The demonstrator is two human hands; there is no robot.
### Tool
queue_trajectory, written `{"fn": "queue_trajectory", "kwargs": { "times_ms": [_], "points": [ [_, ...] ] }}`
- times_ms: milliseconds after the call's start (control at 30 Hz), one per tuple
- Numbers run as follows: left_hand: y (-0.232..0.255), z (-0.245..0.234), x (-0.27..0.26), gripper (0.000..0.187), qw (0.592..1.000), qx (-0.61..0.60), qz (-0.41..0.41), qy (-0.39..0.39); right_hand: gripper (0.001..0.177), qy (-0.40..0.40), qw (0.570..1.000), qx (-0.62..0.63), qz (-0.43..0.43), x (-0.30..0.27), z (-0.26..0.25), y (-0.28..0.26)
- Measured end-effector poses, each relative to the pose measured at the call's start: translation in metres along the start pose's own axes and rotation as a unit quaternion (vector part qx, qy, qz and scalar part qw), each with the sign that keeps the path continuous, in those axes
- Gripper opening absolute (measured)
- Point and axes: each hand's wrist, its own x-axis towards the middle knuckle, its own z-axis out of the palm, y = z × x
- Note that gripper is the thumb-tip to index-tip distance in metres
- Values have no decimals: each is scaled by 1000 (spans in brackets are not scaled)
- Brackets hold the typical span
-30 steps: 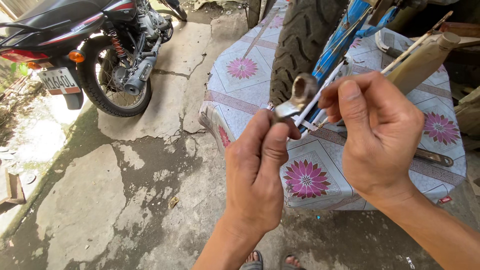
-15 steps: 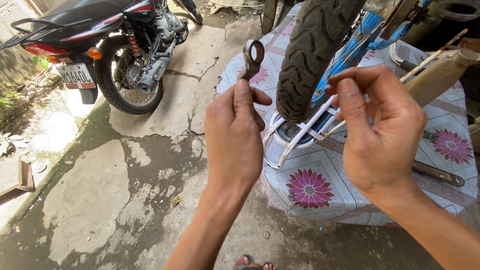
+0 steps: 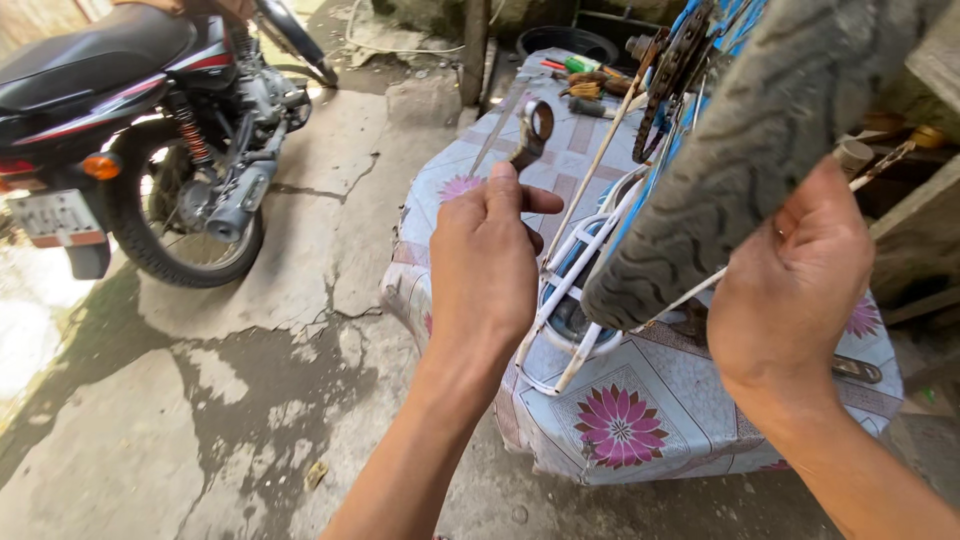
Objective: The person works on the rear wheel of a blue bicycle that is upside down on a small table. They use an adjustable wrench to loosen and turn the rear axle nut, manipulate the chain and rear sprocket by hand, pick up and reposition wrenches and pliers from the table, open a plastic bottle, and apply liquid from the bottle onto the chain.
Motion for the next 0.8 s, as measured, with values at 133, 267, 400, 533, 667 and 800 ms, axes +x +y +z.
{"fn": "queue_trajectory", "kwargs": {
  "times_ms": [133,267,400,533,667,800],
  "points": [
    [4,-6,24,53,999,-11,8,-46,19,35,989,-140,-21,8,9,1],
    [10,-4,42,51,997,-34,-2,-75,17,53,996,6,66,11,19,2],
    [10,-2,52,52,994,-43,5,-99,17,109,974,69,184,10,30,4],
    [4,-1,58,51,991,-47,-9,-123,21,73,983,20,168,6,32,7],
    [0,-4,59,52,989,-23,-33,-145,23,56,983,-7,172,8,26,11],
    [1,-7,58,53,987,7,-33,-158,26,48,980,-33,190,7,25,8]
  ]
}}
